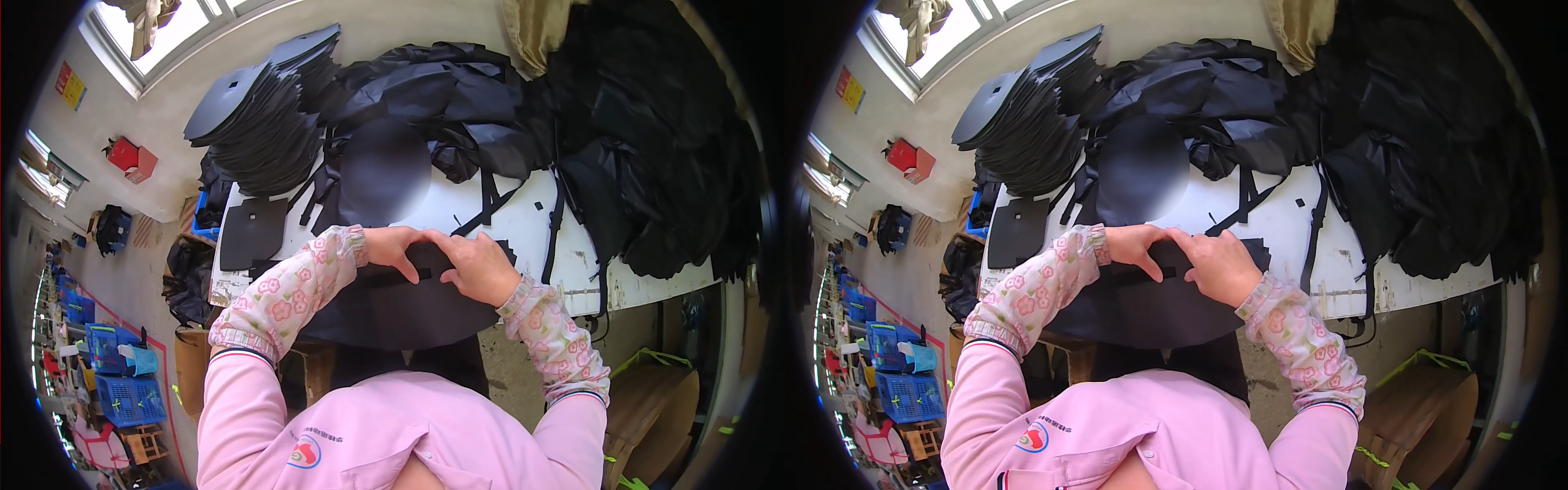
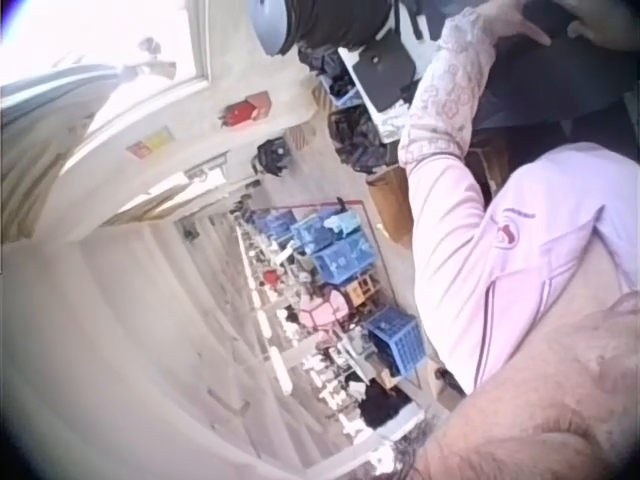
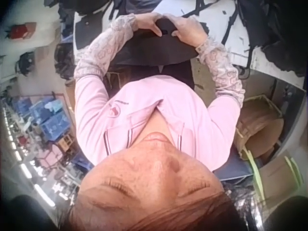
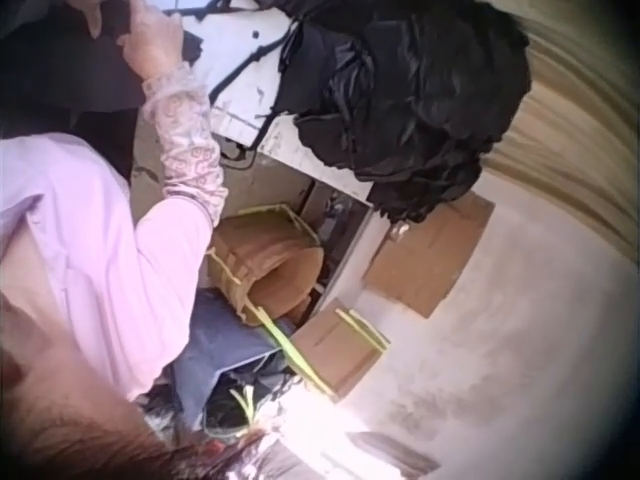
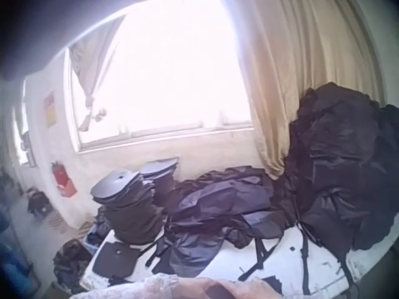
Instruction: The recorder is inspecting and organizing black garment pieces, likely backpack components, at a workstation.
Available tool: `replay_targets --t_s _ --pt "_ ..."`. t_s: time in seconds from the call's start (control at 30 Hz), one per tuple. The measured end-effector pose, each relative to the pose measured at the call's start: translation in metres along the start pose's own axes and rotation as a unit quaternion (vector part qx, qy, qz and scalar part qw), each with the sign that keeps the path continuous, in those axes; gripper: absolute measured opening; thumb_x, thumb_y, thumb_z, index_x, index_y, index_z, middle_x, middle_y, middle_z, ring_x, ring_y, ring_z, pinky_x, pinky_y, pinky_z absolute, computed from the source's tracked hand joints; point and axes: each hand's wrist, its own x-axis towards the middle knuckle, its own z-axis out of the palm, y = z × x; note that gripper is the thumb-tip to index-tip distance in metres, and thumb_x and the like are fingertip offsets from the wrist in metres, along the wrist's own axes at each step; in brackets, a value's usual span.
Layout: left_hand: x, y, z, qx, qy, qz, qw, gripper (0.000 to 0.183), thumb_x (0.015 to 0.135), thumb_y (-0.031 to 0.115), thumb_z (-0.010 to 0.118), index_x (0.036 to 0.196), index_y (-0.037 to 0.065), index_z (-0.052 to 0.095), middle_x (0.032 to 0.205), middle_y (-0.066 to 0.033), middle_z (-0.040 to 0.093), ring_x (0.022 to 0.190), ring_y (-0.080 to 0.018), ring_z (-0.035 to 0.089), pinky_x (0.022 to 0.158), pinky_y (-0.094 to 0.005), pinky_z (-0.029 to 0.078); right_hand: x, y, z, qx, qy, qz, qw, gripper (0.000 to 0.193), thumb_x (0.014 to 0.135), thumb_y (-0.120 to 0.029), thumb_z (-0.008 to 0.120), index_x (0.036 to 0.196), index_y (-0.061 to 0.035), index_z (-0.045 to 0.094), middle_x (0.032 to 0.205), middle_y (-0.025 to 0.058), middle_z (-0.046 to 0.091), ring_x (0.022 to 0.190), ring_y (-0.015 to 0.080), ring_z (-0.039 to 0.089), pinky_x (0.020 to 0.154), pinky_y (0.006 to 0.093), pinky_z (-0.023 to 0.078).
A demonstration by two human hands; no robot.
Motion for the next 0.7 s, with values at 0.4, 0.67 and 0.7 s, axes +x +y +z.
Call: replay_targets --t_s 0.4,0.67,0.7 --pt "0.005 -0.018 0.007 -0.143 0.012 0.101 0.984 0.077 0.075 0.002 0.079 0.143 0.004 0.044 0.138 -0.0070 0.054 0.126 -0.0141 0.048 0.109 -0.0300 0.037 0.001 -0.024 0.008 -0.131 0.043 0.042 0.990 0.072 0.071 -0.011 0.077 0.137 -0.0108 0.049 0.084 0.0077 0.066 0.076 0.0260 0.066 0.072 0.0397 0.046" --pt "-0.013 0.020 0.049 0.377 0.354 0.137 0.845 0.081 0.076 0.027 0.080 0.144 0.008 0.042 0.149 -0.0196 0.041 0.138 -0.0384 0.039 0.115 -0.0505 0.030 0.012 0.034 0.035 -0.053 0.013 0.075 0.996 0.066 0.073 -0.019 0.079 0.133 -0.0110 0.052 0.098 0.0116 0.065 0.089 0.0292 0.065 0.078 0.0425 0.048" --pt "-0.020 0.021 0.064 0.409 0.293 0.152 0.851 0.086 0.074 0.035 0.080 0.144 0.005 0.041 0.149 -0.0214 0.039 0.141 -0.0378 0.035 0.115 -0.0547 0.027 0.014 0.049 0.037 -0.014 0.040 0.056 0.998 0.064 0.074 -0.021 0.080 0.131 -0.0106 0.053 0.103 0.0130 0.064 0.094 0.0306 0.064 0.080 0.0434 0.049"
